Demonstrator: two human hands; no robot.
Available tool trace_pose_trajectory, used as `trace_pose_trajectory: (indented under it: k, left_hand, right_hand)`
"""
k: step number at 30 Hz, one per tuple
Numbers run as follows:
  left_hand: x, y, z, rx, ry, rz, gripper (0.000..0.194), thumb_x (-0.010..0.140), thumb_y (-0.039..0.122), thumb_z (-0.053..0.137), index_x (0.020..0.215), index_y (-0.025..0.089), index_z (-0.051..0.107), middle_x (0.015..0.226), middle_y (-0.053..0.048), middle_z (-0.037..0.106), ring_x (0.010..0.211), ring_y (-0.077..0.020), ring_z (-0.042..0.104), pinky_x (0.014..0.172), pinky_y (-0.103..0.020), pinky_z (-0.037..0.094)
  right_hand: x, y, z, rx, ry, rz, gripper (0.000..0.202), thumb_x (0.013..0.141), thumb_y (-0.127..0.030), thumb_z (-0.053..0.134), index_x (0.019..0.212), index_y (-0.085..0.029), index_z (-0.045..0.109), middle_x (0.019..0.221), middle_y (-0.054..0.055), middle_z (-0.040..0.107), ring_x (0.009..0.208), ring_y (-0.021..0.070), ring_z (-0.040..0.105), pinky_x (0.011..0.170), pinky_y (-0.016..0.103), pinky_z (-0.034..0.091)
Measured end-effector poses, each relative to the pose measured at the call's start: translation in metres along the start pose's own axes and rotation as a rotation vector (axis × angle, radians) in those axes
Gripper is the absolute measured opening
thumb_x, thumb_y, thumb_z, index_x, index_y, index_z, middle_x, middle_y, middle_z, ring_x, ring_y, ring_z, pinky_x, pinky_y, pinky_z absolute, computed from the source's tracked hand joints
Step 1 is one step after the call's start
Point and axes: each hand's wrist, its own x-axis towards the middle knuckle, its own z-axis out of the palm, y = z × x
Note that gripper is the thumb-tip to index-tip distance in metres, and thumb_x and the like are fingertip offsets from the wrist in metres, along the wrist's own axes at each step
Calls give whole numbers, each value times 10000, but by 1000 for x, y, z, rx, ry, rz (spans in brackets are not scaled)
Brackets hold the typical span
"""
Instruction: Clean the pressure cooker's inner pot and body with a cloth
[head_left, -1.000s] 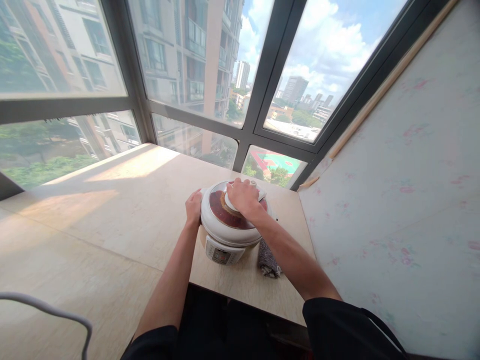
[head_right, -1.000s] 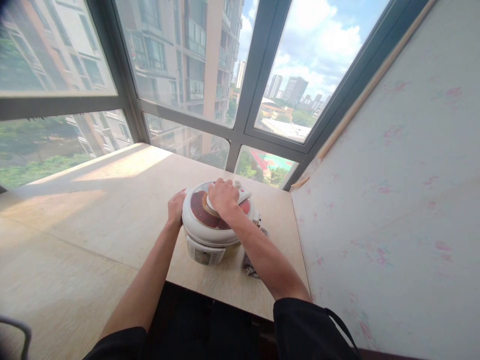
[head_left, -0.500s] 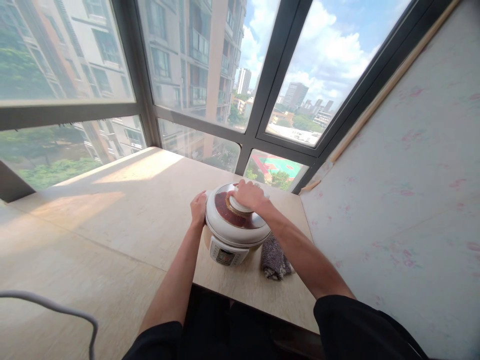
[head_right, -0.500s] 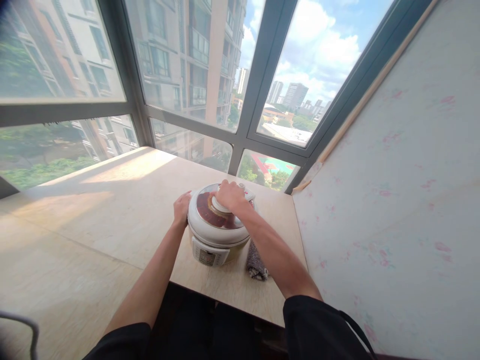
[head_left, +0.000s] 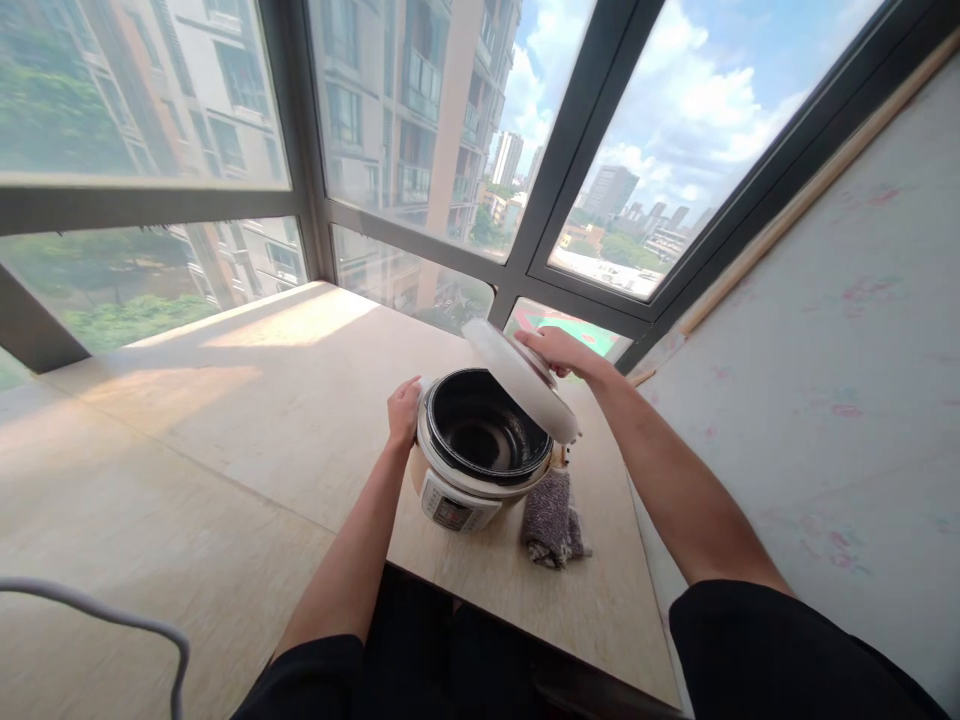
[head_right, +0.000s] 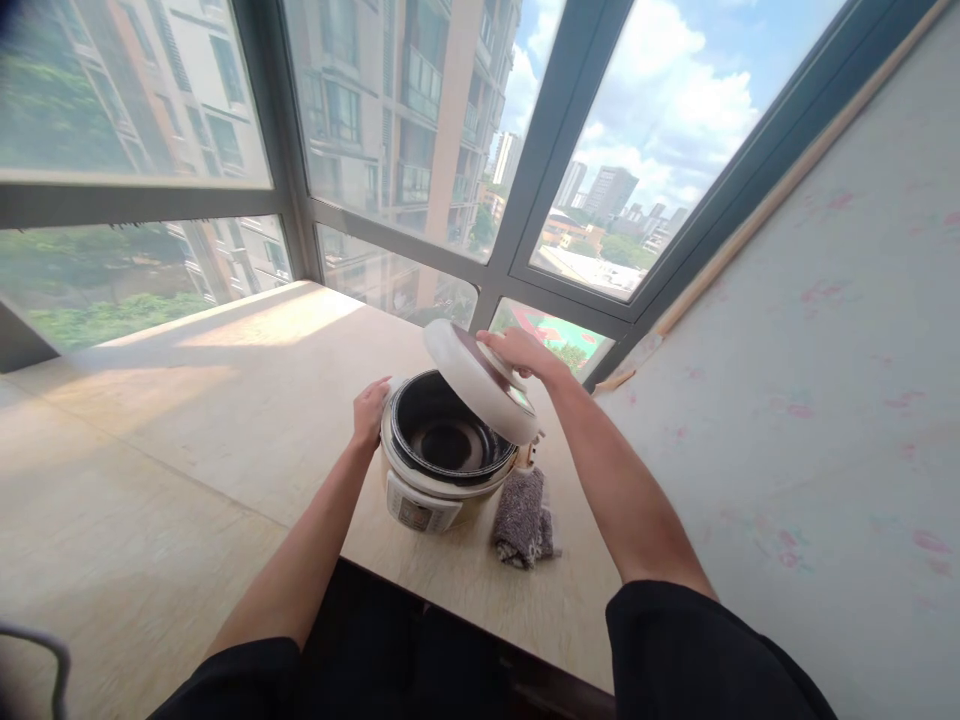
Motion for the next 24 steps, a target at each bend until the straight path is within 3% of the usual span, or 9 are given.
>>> trace_pose_trajectory:
  k: [3, 6, 9, 12, 14, 16, 20, 24]
  left_hand:
    - [0, 0, 0, 15, 0, 10, 380, 728, 354, 616, 986, 120, 767, 1100, -124, 750, 1093, -271, 664, 1055, -404, 464]
    - [0, 1, 1, 39, 14, 6, 375, 730, 352, 615, 981, 121, 770, 1093, -126, 749, 1094, -272, 664, 1052, -395, 470]
    - [-2, 4, 1, 46, 24, -13, 388, 730, 356, 618, 997, 116, 768, 1088, -130, 745, 1079, -275, 666, 1032, -396, 490]
    - [-5, 7, 1, 40, 32, -24, 413, 715, 361, 633, 1019, 113, 764, 1122, -133, 738, 1096, -277, 659, 1042, -398, 489]
    - [-6, 9, 1, 35, 46, -38, 435, 698, 375, 641, 1022, 112, 762, 1125, -134, 738, 1087, -279, 659, 1035, -405, 494]
    - [-7, 12, 2, 43, 61, -50, 455, 677, 394, 647, 1015, 112, 764, 1097, -131, 744, 1060, -281, 662, 1006, -411, 511]
    - [-8, 15, 2, 92, 76, -40, 457, 653, 416, 648, 989, 131, 769, 1078, -119, 751, 1050, -279, 657, 954, -389, 537]
    - [-9, 17, 1, 113, 76, -65, 472, 640, 442, 654, 989, 144, 767, 1055, -116, 750, 1056, -289, 656, 941, -390, 549]
  right_hand:
    - [4, 32, -21, 158, 51, -9, 547, 995, -684, 447, 984, -155, 584, 612, 20, 536, 443, 116, 425, 430, 238, 310]
    - [8, 61, -40, 190, 119, 14, 571, 1001, -692, 420, 949, -149, 589, 627, 20, 529, 457, 114, 427, 436, 236, 321]
    - [11, 85, -55, 30, 217, 77, 590, 991, -688, 439, 1016, -126, 618, 740, 76, 618, 513, 147, 518, 497, 269, 401]
    - [15, 107, -61, -235, 309, 160, 583, 981, -659, 479, 1125, -119, 644, 1045, 183, 697, 828, 258, 677, 707, 330, 496]
    - [21, 125, -57, -356, 312, 198, 605, 988, -643, 475, 1206, -103, 639, 1210, 232, 671, 1074, 325, 661, 854, 363, 489]
    - [31, 148, -47, -404, 269, 233, 639, 997, -633, 459, 1271, -79, 619, 1290, 263, 638, 1189, 360, 621, 920, 384, 470]
    - [54, 195, -16, -338, 186, 352, 663, 1002, -612, 457, 1356, -64, 574, 1361, 273, 603, 1244, 369, 596, 942, 387, 453]
    - [76, 226, 22, -299, 149, 397, 645, 1027, -575, 428, 1360, -41, 566, 1356, 286, 601, 1254, 356, 596, 929, 365, 449]
